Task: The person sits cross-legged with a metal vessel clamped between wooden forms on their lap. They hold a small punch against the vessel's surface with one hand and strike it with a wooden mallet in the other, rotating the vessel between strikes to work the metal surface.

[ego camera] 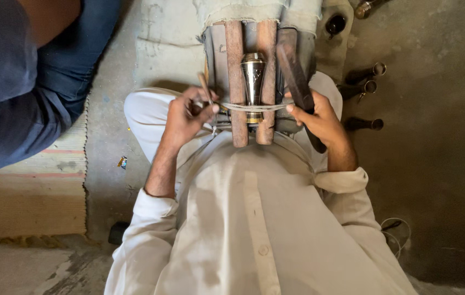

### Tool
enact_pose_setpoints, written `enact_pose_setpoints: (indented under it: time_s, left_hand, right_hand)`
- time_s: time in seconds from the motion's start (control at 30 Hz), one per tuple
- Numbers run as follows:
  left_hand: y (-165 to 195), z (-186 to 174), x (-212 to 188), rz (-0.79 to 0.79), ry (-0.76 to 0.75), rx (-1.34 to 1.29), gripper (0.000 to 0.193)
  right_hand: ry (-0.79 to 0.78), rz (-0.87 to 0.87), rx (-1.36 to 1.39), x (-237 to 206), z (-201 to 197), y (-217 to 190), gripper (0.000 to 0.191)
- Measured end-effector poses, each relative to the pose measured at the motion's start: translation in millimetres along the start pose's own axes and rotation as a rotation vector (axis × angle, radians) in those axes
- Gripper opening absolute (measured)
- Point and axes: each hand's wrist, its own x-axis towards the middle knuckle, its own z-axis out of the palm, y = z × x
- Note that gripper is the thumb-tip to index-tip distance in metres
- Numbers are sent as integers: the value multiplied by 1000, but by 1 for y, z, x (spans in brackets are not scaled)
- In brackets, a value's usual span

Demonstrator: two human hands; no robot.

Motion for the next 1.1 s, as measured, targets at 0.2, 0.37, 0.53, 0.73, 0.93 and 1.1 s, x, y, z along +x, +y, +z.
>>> enact_pose_setpoints:
  time_s: [0.2,0.37,0.53,0.73,0.93,1.1]
  left_hand:
    - [-1,30,29,237,90,-183,30]
    - [9,54,44,351,94,87,33]
    - [10,66,35,375,202,165,37]
    - [12,71,33,396,239,215,35]
    - [24,62,44,438,82,357,38]
    - [30,57,49,429,-9,391,33]
  right_hand:
    - [-52,11,113,2,-11,-15,28]
    - [-144,32,90,-1,-22,-27,28]
    - [-141,-226,-224,2,-37,-53,35]
    - [79,-530,-669,16,-34,-115,31]
    - [68,-748,-1484,22,-33,-181,41]
    - [54,-676,-1628,15,-41,-190,45]
